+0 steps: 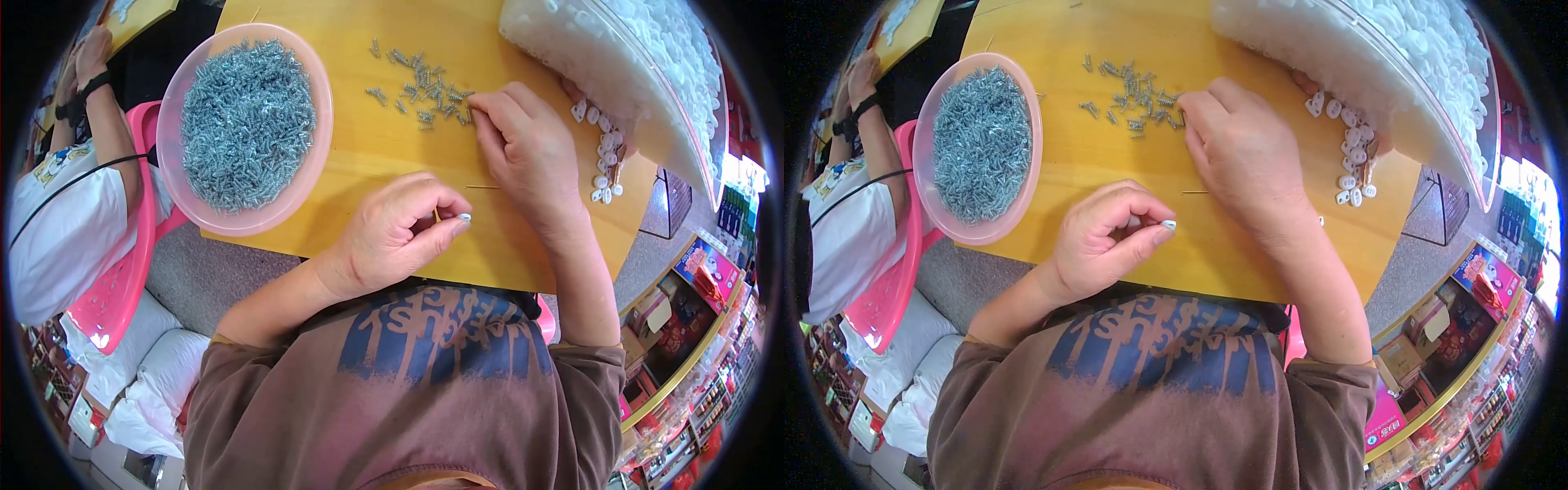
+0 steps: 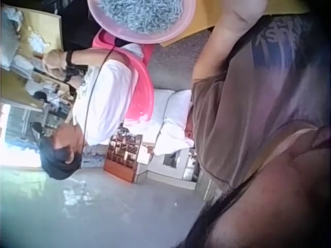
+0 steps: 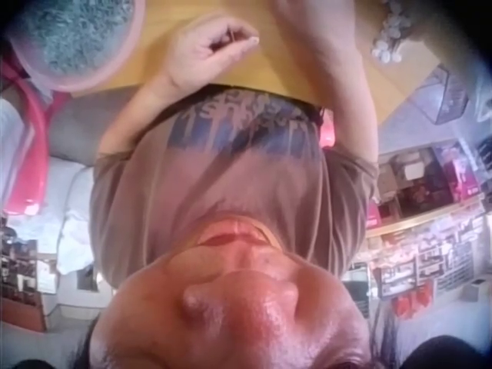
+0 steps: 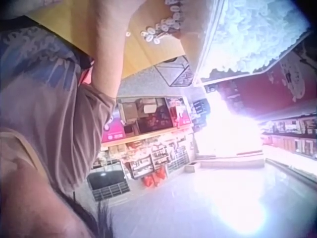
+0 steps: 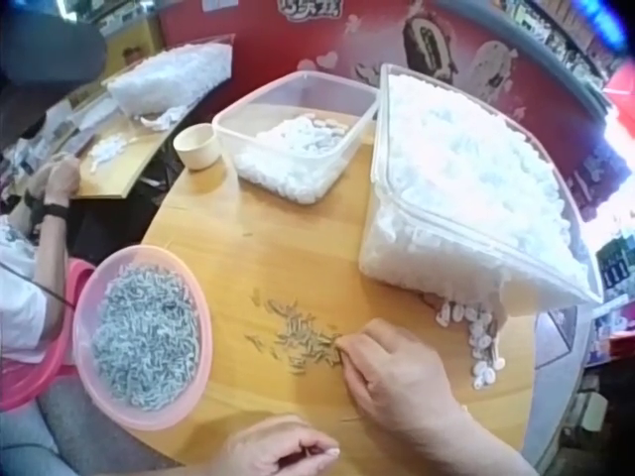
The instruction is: Inserting small metal springs into white plastic housings at a workbench as part of a manufacturing process.
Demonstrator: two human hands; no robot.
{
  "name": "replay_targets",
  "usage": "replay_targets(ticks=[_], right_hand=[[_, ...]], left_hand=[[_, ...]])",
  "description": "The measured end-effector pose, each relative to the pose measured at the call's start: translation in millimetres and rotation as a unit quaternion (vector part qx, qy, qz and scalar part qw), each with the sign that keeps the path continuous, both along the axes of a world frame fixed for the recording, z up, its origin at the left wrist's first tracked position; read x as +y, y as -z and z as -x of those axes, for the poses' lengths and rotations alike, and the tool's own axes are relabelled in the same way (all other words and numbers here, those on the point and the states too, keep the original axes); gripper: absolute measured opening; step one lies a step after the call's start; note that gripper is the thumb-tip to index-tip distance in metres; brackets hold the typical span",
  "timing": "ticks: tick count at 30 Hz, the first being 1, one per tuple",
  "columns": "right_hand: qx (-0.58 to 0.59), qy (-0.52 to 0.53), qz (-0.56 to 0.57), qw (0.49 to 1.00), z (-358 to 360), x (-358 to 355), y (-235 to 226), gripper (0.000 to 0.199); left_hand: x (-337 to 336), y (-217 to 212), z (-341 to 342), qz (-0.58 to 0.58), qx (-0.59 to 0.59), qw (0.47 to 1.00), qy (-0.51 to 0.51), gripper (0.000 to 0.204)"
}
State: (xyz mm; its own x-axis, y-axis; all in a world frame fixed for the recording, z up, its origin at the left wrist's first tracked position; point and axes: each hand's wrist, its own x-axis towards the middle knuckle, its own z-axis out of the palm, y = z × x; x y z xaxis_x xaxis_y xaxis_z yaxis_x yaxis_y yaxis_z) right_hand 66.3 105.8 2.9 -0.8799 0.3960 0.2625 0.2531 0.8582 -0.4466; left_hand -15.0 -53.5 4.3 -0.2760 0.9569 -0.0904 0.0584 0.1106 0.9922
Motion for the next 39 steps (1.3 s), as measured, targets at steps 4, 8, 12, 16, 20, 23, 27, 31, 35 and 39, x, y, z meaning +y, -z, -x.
replay_targets(ticks=[4,8,12,16,20,23,27,31,35,39], right_hand=[[-0.041,-0.007,-0.003,0.999,3.7,3.7,-5.1,0.006],[-0.119,-0.026,0.04,0.992,9.3,12.4,-16.1,0.008],[-0.152,-0.07,0.1,0.981,11.8,20.5,-20.8,0.01],[-0.15,-0.072,0.069,0.984,10.9,19.6,-18.1,0.01],[-0.126,-0.065,0.01,0.99,3.8,19.2,-8.3,0.007],[-0.063,-0.047,0.062,0.995,-2.4,13.7,-13.7,0.005],[0.06,0.084,0.539,0.836,-14.7,-7.6,-34.0,0.004],[0.162,0.044,0.648,0.743,-27.9,-19.2,-43.0,0.01],[0.206,0.028,0.673,0.71,-31.2,-28.6,-48.1,0.014],[0.217,-0.001,0.663,0.717,-32.7,-33.3,-50.8,0.015]], left_hand=[[0.3,-0.1,0.1,0.001,0.011,1.0,0.003,0.009],[0.3,-0.8,-0.1,0.01,0.017,1.0,0.003,0.009],[-0.1,-1.0,-0.2,0.006,0.013,1.0,0.004,0.009],[-0.8,-0.8,-0.4,0.014,0.005,1.0,0.006,0.008],[-2.9,3.8,-2.0,0.007,-0.083,0.996,-0.011,0.01],[-2.3,-9.3,0.8,0.066,-0.271,0.958,-0.061,0.011],[3.4,-22.1,5.2,0.019,-0.33,0.935,-0.128,0.011],[13.8,-41.0,6.7,-0.039,-0.316,0.94,-0.122,0.013],[20.2,-52.9,2.2,-0.045,-0.303,0.944,-0.123,0.014],[20.9,-57.6,-1.0,-0.048,-0.28,0.952,-0.117,0.015]])
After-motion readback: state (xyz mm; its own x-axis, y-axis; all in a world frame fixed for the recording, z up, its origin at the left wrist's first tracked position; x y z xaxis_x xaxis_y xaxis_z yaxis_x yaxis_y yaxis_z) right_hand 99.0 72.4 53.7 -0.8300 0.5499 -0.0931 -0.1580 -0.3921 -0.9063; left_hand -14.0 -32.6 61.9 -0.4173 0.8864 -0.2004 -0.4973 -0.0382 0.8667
